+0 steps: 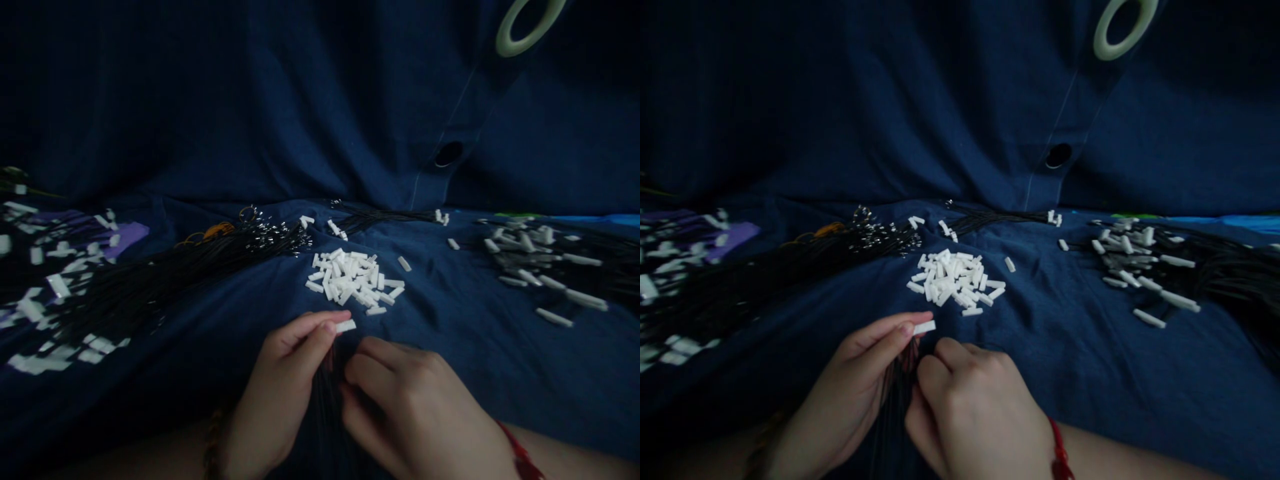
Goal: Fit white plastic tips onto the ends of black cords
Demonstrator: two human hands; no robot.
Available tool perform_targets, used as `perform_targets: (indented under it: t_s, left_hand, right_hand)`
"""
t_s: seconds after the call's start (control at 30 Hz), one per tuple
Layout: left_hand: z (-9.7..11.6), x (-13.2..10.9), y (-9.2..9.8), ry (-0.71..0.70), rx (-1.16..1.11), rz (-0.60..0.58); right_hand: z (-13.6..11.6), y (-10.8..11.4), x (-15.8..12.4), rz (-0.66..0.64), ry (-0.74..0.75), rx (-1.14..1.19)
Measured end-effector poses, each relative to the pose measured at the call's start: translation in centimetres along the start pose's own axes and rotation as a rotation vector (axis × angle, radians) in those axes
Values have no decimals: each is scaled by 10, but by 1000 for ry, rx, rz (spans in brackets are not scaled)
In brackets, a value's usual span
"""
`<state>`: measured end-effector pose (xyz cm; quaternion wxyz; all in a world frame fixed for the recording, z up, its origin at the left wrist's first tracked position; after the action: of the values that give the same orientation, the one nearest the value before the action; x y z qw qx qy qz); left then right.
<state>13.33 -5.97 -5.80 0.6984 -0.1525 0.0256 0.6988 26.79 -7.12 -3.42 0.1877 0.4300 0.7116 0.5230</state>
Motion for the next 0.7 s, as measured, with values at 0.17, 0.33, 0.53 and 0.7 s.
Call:
perform_targets:
  t_s: [0.17,0.33,0.53,0.7]
  left_hand:
    - [0,-1,1,15,1,-2]
    - [-2,1,2,18,20,14]
    - [-4,0,3,0,58,5]
    - [0,-1,3,3,33,15]
  right_hand:
    - [1,12,4,-146,-127,162]
    - [14,22,8,-358,-260,465]
    - [15,29,12,-455,-455,840]
    - [17,32,7,-540,-657,1478]
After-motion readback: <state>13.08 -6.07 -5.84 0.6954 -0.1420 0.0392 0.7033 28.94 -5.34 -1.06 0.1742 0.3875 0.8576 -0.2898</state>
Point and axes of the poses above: each hand's wrist, its own x-axis towards the middle knuckle, its own y-axis out of the back of the hand, z = x × y, the point moved 1 cm from there along x, towards the middle knuckle, and after that the axes turned 3 degrees about -x, right-handed, at the moved point
